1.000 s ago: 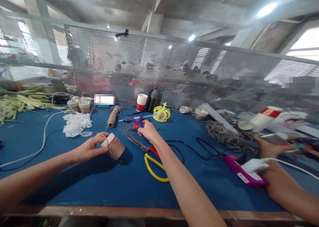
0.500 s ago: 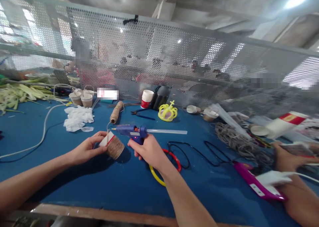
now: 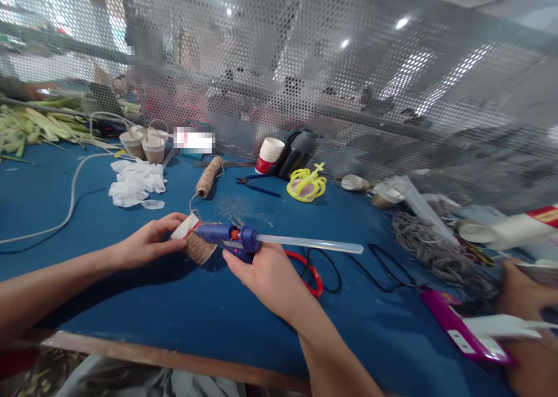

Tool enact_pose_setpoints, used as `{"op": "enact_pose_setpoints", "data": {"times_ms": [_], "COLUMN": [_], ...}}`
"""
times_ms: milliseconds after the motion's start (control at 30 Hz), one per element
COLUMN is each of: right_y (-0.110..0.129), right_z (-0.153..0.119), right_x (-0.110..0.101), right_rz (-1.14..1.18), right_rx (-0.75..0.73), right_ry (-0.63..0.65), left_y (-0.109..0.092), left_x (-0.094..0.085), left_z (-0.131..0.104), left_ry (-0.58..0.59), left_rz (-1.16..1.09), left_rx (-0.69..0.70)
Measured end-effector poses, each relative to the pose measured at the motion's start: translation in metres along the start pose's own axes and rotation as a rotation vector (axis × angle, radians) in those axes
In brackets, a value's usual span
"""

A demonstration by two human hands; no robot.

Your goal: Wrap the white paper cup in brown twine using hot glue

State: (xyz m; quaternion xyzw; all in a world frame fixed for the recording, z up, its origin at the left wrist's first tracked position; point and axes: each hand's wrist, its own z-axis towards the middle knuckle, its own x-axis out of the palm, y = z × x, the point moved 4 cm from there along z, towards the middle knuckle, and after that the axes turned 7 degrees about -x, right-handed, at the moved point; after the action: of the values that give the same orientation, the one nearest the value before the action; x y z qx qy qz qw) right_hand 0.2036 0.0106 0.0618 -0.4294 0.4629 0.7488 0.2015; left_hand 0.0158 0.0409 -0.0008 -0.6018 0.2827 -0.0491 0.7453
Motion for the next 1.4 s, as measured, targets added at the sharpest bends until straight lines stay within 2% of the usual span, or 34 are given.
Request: {"op": "enact_pose_setpoints", "data": {"times_ms": [100,300,633,800,1000,1133,1400], "right_y": [0.005,0.012,0.015,0.012,0.012,0.01,0.011], "right_z": [0.0,0.001,-0.001,-0.002,0.002,0.002,0.001], "right_x": [0.0,-0.004,-0.002,-0.003,-0.005,-0.008,-0.008], "right_rz": [-0.019,-0.135,-0.262,-0.245,-0.214,-0.13,-0.099], "right_rx": [-0.05,-0.059,-0.113,-0.07,-0.134,-0.092,-0.101], "right_ry": [-0.007,-0.014,0.002,-0.003,0.031,0.002,-0.035], "left_y": [0.001,0.001,-0.002,-0.002,-0.002,-0.001,-0.001], "left_x": [0.0,0.0,0.0,0.0,0.0,0.0,-0.001], "left_z": [0.0,0.002,0.001,0.0,-0.001,-0.003,-0.003], "left_ry": [0.004,-0.003,-0.015,-0.009,0.03,0.071,0.083], "left_rz": [-0.009,0.018,0.058,0.059,0.05,0.061,0.068], "left_rx": [0.006,0.008,0.019,0.028,0.037,0.054,0.059]}}
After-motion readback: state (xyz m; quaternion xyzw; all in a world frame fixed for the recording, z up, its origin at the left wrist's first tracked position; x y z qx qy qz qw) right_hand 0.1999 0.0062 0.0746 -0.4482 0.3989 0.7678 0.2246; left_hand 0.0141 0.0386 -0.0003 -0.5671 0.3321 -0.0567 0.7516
